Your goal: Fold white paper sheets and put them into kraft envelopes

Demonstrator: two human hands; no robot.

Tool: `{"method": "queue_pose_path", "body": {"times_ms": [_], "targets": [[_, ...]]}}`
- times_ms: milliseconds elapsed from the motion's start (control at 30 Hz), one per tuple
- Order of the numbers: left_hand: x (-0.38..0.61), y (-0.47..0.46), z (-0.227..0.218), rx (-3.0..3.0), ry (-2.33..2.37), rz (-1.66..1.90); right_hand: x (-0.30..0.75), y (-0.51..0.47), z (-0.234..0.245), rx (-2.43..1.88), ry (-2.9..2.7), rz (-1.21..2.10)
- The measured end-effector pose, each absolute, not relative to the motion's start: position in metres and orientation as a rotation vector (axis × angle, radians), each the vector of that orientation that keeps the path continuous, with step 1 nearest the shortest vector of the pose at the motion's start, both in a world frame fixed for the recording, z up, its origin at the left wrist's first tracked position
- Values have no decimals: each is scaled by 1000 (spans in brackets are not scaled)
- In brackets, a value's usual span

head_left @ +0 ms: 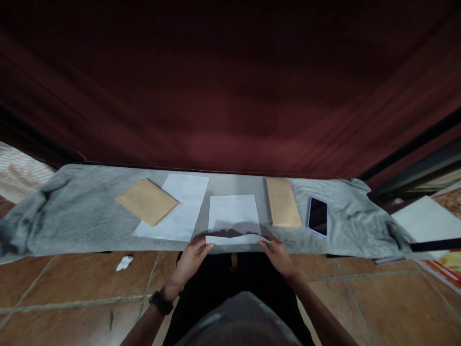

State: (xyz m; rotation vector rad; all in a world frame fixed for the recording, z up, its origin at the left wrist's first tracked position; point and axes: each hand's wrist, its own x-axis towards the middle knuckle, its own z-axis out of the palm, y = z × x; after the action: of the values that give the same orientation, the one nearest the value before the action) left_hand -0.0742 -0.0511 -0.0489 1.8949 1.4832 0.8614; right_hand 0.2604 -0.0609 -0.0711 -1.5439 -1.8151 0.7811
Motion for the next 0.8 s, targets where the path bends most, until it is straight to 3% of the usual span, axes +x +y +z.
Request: {"method": "queue_pose_path", "body": {"times_ms": [333, 800], "targets": [[-81, -62, -62, 1720, 1524, 734, 261, -66, -67, -1519, -1881, 765], [-59, -41, -50, 1689, 1628, 1024, 236, -37, -68, -1838, -1846, 497]]}}
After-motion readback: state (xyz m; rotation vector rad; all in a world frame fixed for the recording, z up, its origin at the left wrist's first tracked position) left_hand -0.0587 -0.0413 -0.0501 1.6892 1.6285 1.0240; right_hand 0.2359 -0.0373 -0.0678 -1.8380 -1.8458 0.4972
